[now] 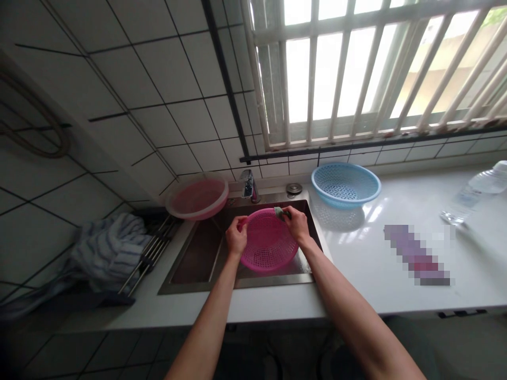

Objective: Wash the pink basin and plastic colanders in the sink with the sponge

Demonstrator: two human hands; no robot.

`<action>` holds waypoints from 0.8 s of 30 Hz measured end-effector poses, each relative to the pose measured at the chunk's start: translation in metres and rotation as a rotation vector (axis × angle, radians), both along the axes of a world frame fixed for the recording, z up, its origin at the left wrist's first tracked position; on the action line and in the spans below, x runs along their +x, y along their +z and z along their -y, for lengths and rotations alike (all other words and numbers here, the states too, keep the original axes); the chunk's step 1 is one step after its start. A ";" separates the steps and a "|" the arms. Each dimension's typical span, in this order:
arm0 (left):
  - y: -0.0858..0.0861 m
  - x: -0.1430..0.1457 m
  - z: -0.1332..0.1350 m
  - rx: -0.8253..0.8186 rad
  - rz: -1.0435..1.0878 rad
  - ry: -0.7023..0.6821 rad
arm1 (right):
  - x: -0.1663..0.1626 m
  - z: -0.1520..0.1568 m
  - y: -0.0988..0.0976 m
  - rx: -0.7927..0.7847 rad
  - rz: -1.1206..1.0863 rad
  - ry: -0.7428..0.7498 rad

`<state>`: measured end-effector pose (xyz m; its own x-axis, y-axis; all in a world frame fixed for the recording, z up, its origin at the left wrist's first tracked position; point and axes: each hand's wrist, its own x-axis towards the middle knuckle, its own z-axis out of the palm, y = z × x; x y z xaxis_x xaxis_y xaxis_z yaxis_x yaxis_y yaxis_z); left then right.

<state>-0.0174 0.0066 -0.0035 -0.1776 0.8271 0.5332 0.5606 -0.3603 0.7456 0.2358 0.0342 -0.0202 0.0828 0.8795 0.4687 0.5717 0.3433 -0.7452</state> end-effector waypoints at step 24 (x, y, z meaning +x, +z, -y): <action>0.014 -0.001 0.010 0.139 -0.048 0.173 | -0.005 0.007 0.008 -0.008 0.029 -0.037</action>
